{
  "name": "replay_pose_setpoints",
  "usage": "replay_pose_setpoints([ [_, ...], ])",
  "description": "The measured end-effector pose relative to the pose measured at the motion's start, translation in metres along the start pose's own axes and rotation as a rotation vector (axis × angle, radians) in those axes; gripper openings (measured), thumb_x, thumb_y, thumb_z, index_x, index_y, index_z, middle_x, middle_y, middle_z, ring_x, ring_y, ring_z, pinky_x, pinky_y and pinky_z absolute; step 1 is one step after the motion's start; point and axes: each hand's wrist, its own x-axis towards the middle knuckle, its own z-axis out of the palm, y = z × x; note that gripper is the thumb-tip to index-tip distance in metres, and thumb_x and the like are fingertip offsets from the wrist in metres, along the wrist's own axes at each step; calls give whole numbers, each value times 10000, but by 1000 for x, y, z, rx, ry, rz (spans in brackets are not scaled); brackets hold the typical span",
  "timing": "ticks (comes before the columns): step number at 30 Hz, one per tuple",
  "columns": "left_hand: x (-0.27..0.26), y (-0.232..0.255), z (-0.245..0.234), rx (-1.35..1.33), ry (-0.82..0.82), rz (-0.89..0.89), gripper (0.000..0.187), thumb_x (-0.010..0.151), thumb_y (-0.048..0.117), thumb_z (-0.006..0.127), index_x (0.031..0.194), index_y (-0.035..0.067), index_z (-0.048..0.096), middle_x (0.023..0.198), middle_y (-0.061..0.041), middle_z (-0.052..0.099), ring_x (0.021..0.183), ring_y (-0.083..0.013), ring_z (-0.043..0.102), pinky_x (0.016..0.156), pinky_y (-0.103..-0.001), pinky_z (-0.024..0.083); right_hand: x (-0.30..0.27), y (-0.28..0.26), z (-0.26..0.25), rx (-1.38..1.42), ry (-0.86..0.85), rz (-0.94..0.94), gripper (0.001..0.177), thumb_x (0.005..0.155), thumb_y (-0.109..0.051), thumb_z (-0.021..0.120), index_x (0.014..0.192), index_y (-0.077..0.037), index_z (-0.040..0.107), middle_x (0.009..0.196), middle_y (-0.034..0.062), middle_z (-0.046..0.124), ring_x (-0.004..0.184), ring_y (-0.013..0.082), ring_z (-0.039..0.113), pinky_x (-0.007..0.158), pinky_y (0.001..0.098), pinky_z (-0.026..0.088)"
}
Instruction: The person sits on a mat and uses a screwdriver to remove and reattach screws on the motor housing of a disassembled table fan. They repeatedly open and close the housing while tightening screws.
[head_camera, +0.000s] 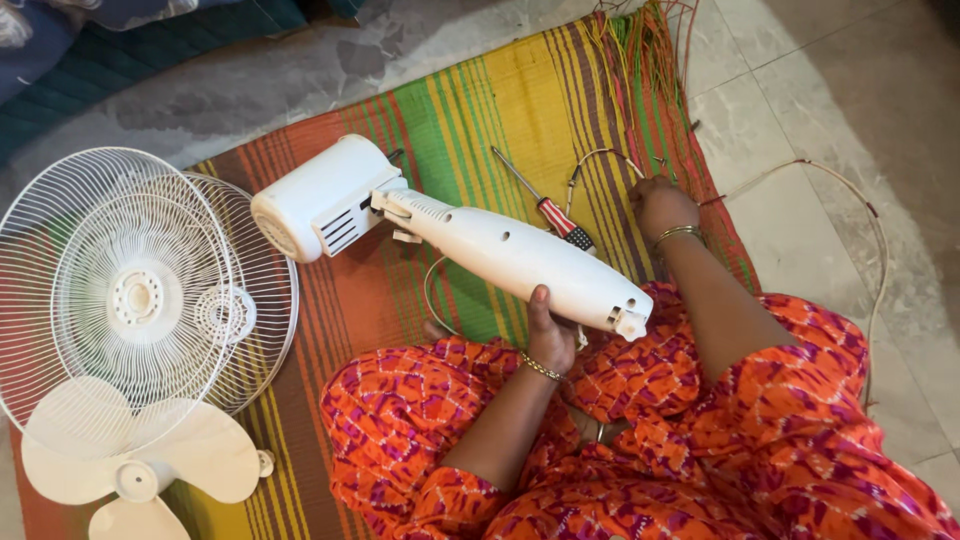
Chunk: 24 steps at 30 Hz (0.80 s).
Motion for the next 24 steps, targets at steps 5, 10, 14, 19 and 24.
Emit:
replay_pose_setpoints([
  [5, 0, 1, 7, -37, -36, 17, 946, 812, 624, 768, 1466, 38, 416, 1386, -114, 550, 1299, -266, 545, 1111, -464, 462, 4, -6, -8, -19, -52, 55, 162, 959, -260, 660, 1073, -165, 725, 1183, 137, 652, 1047, 349, 672, 889, 499, 535],
  [10, -1, 6, 26, 61, 32, 33, 981, 774, 583, 795, 1493, 90, 345, 1382, -103, 517, 1294, -252, 533, 1106, -456, 461, 4, -8, -5, -76, -78, 119, 191, 965, -298, 675, 1100, -170, 718, 1202, 122, 656, 1061, 333, 678, 894, 492, 541],
  [14, 0, 12, 33, 133, 35, 47, 1032, 777, 598, 798, 1518, 57, 325, 1374, -131, 508, 1319, -258, 525, 1118, -451, 467, 5, -8, -6, -33, -55, 94, 197, 942, -281, 688, 1082, -148, 722, 1192, 128, 669, 1058, 333, 677, 887, 496, 541],
  [19, -3, 14, 39, 138, 67, 64, 1056, 749, 601, 805, 1520, 85, 301, 1377, -111, 492, 1318, -245, 507, 1127, -453, 442, -6, -27, -40, 186, 80, 18, 120, 961, -194, 733, 1021, -90, 730, 1096, 150, 708, 971, 324, 691, 843, 460, 550],
  [24, -5, 14, 45, 154, 63, 152, 1078, 758, 584, 822, 1534, 54, 295, 1437, -148, 481, 1334, -275, 492, 1152, -459, 407, -71, -43, -116, 636, -52, -26, 153, 915, -120, 776, 1049, -67, 724, 915, 71, 723, 791, 120, 619, 709, 288, 534],
])
